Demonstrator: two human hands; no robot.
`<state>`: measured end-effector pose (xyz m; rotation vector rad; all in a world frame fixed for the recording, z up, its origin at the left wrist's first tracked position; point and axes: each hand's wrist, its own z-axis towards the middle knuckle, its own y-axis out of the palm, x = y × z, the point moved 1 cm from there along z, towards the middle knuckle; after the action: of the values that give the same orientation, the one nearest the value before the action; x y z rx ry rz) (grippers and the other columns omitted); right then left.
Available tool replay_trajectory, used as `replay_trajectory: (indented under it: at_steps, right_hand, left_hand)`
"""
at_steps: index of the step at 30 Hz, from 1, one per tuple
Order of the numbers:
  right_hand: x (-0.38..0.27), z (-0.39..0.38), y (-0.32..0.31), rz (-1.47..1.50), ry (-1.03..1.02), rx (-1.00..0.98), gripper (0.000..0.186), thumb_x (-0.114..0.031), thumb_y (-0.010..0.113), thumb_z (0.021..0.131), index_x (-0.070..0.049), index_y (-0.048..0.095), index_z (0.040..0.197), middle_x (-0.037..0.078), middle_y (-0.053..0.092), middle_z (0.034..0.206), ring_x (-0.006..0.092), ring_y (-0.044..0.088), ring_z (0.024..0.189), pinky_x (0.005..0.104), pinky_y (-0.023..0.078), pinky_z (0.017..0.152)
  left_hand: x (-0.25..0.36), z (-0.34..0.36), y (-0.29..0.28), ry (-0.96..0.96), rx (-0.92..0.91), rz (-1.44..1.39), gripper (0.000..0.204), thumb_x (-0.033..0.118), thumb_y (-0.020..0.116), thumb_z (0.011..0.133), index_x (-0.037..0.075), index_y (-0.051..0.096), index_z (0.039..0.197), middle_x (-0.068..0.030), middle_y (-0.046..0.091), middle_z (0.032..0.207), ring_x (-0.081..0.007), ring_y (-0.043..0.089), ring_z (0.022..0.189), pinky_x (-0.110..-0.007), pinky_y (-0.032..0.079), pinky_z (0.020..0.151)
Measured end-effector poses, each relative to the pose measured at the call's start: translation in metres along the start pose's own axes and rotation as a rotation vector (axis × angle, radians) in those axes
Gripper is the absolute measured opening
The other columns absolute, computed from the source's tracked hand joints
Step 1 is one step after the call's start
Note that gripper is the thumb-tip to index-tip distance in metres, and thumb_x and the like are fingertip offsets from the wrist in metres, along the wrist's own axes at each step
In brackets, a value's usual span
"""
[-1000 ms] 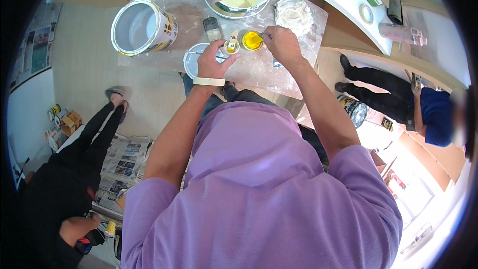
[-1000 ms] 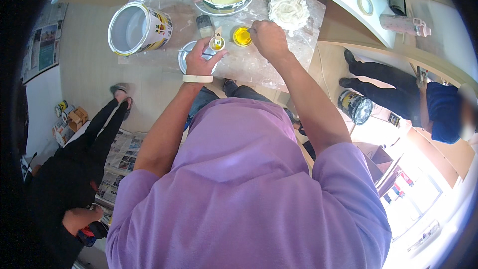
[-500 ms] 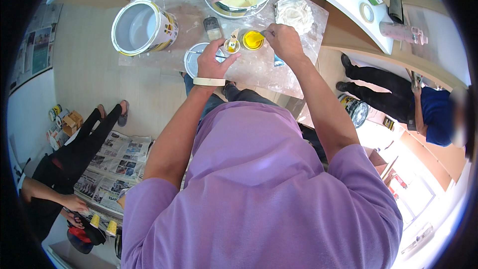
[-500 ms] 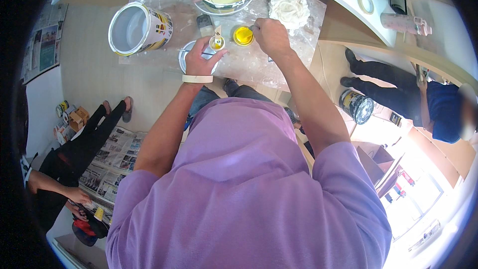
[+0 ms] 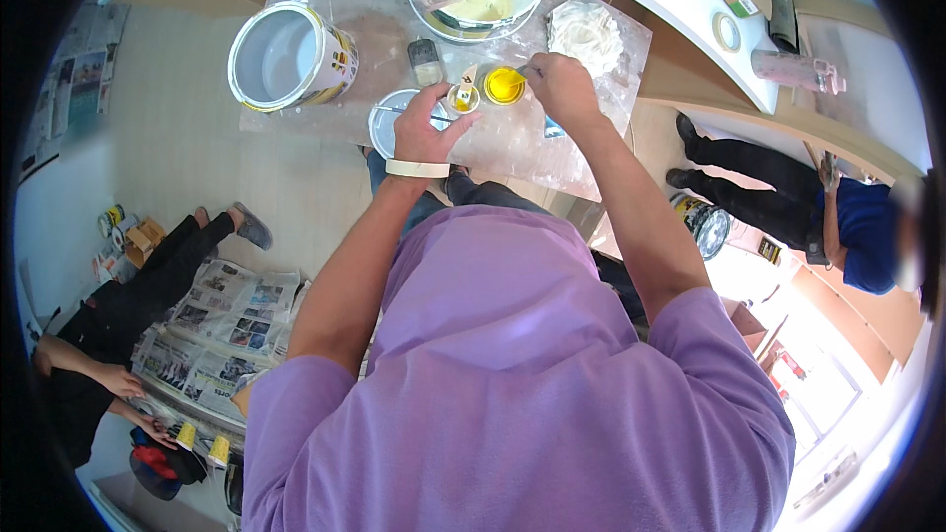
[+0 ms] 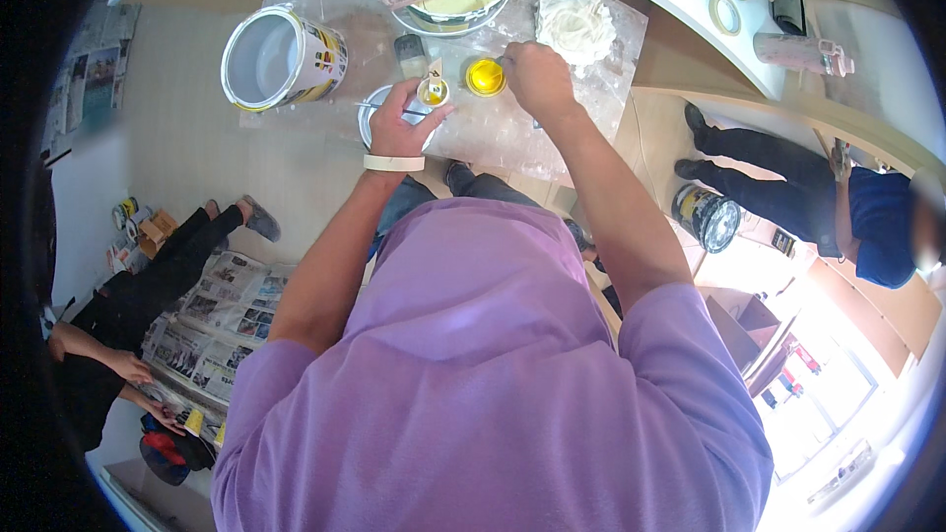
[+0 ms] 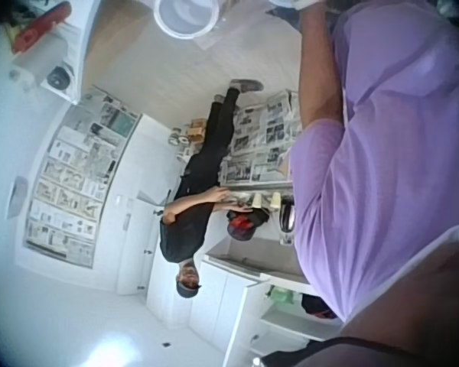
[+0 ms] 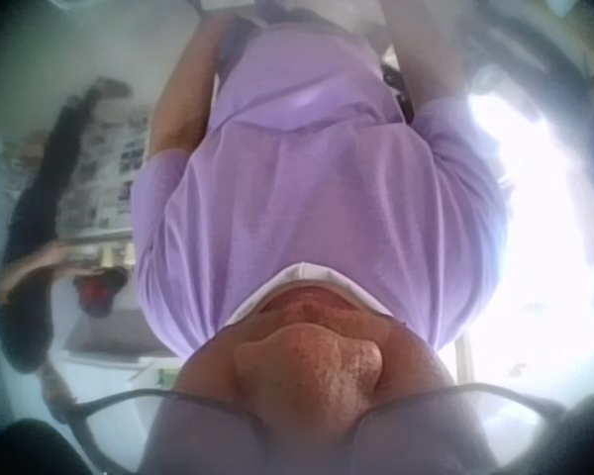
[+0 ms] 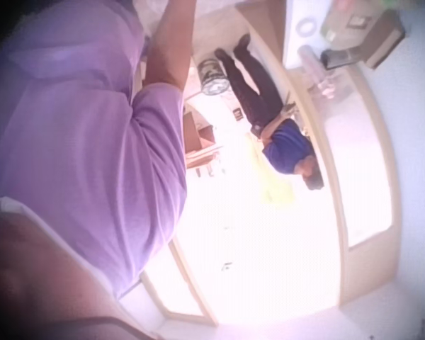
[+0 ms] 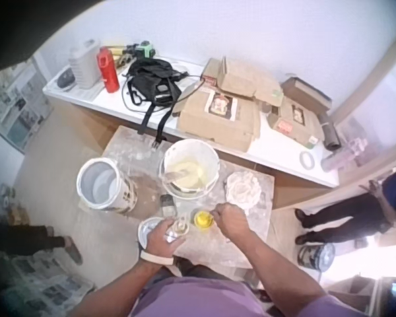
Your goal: The person mixes a white substance in a small cup using a stick, then adds a yellow substance from a small container into the cup and stirs the mixture. The person is standing at a table with various paint cans and tools.
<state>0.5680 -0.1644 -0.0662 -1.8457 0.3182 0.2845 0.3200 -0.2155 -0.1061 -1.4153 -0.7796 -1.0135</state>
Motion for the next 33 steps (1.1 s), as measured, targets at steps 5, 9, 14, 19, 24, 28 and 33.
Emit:
replay_trajectory:
  at_steps: [5, 9, 14, 19, 24, 28, 33]
  right_hand:
    - [0.031, 0.022, 0.073, -0.101, -0.075, -0.052, 0.022, -0.021, 0.065, 0.095, -0.003, 0.076, 0.098, 0.023, 0.077, 0.1, 0.0418, 0.075, 0.096, 0.0543, 0.059, 0.085]
    - [0.061, 0.021, 0.073, -0.018, -0.038, -0.058, 0.025, -0.024, 0.067, 0.094, -0.001, 0.076, 0.092, 0.025, 0.073, 0.09, 0.0428, 0.07, 0.089, 0.0549, 0.053, 0.082]
    - [0.021, 0.008, 0.021, -0.031, -0.147, 0.027, 0.024, -0.023, 0.068, 0.098, 0.0, 0.073, 0.094, 0.027, 0.072, 0.094, 0.0475, 0.07, 0.09, 0.0556, 0.053, 0.08]
    - [0.039, 0.013, 0.067, -0.014, -0.166, -0.005, 0.022, -0.018, 0.069, 0.097, 0.003, 0.072, 0.093, 0.03, 0.071, 0.092, 0.0478, 0.071, 0.088, 0.0539, 0.053, 0.077]
    - [0.013, 0.009, 0.018, 0.09, -0.127, -0.058, 0.02, -0.015, 0.069, 0.097, 0.004, 0.073, 0.093, 0.03, 0.071, 0.091, 0.0478, 0.07, 0.085, 0.0537, 0.052, 0.076]
    - [0.027, 0.019, 0.038, 0.029, -0.223, 0.015, 0.018, -0.014, 0.069, 0.097, 0.004, 0.073, 0.096, 0.03, 0.071, 0.093, 0.0481, 0.07, 0.086, 0.0543, 0.052, 0.076]
    - [0.033, 0.02, 0.059, -0.046, -0.247, -0.061, 0.018, -0.015, 0.07, 0.097, 0.003, 0.072, 0.098, 0.029, 0.071, 0.095, 0.0484, 0.07, 0.087, 0.0548, 0.053, 0.076]
  left_hand:
    - [-0.008, 0.0, 0.009, 0.028, -0.006, -0.009, 0.055, 0.023, 0.095, 0.081, 0.004, 0.069, 0.127, -0.013, 0.079, 0.117, -0.0256, 0.076, 0.108, -0.039, 0.059, 0.096]
    - [-0.014, -0.009, 0.008, -0.153, 0.047, -0.159, 0.06, 0.029, 0.093, 0.081, 0.006, 0.071, 0.131, -0.0159, 0.075, 0.128, -0.0298, 0.07, 0.122, -0.044, 0.054, 0.107]
    - [-0.023, -0.017, 0.01, 0.055, 0.085, -0.077, 0.06, 0.027, 0.092, 0.077, 0.006, 0.068, 0.129, -0.0181, 0.069, 0.127, -0.0397, 0.066, 0.123, -0.046, 0.051, 0.109]
    - [-0.015, -0.015, 0.002, 0.059, 0.009, -0.084, 0.058, 0.025, 0.091, 0.077, 0.005, 0.066, 0.126, -0.018, 0.068, 0.124, -0.0405, 0.065, 0.118, -0.048, 0.052, 0.103]
    - [-0.013, -0.021, -0.01, 0.043, 0.038, -0.105, 0.059, 0.023, 0.091, 0.076, 0.004, 0.066, 0.126, -0.0164, 0.069, 0.125, -0.0397, 0.065, 0.119, -0.047, 0.052, 0.103]
    - [-0.01, -0.021, -0.015, 0.044, 0.021, -0.098, 0.061, 0.022, 0.092, 0.075, 0.005, 0.066, 0.127, -0.0168, 0.069, 0.126, -0.0397, 0.065, 0.12, -0.047, 0.052, 0.104]
    - [-0.002, -0.019, -0.025, 0.039, 0.04, -0.084, 0.06, 0.022, 0.093, 0.074, 0.006, 0.067, 0.126, -0.0168, 0.069, 0.126, -0.0398, 0.065, 0.121, -0.048, 0.052, 0.104]
